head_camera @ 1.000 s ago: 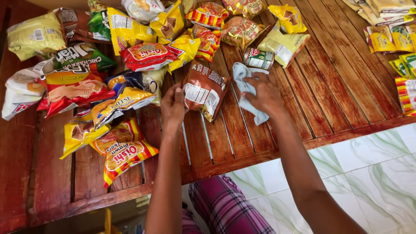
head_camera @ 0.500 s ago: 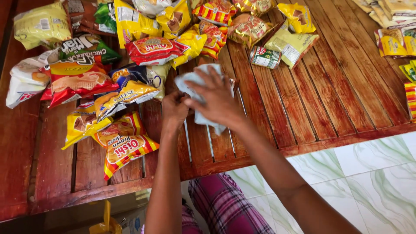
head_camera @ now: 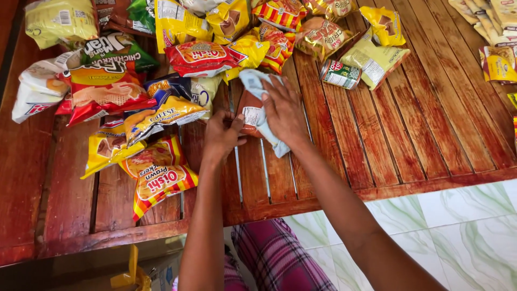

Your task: Sort and clean various snack bags, then organize them into a cardboard box.

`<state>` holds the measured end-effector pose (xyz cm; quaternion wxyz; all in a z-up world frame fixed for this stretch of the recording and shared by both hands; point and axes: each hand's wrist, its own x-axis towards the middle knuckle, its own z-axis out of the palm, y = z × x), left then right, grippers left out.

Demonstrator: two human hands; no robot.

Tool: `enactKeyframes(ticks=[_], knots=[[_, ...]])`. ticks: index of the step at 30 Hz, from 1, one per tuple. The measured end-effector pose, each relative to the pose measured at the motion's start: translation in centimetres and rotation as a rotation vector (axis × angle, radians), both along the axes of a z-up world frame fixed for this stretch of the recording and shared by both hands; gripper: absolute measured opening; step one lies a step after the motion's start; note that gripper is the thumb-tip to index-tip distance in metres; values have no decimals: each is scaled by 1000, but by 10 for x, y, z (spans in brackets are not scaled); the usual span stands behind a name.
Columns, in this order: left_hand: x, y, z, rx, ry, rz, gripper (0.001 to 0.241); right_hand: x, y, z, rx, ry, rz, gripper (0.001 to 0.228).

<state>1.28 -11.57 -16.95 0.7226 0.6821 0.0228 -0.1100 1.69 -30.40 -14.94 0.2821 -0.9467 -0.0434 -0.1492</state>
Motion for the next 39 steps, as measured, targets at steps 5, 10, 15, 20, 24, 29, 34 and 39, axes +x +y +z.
enactKeyframes(ticks=[5, 10, 15, 20, 24, 29, 34, 39], knots=[[-3, -3, 8, 3, 18, 6, 27, 7, -27, -9, 197, 0, -31, 49], [-7, -3, 13, 9, 1, -4, 27, 15, -47, -20, 124, 27, -103, 47], [-7, -2, 2, -7, 17, -42, 33, 21, -79, -29, -150, 19, -208, 34], [-15, 0, 16, 296, -176, 5, 36, -4, -78, 48, 86, -31, -241, 32], [-12, -4, 3, 426, -270, 18, 35, -35, -34, 80, -43, -238, 22, 31], [-2, -3, -24, 463, -370, 60, 27, -39, 39, 42, -336, -56, 146, 44], [0, -5, -24, 507, -475, 99, 25, -28, 35, 25, -366, -22, 115, 44], [-5, -7, 0, 488, -335, 55, 30, -9, 18, 23, -265, 45, 42, 51]])
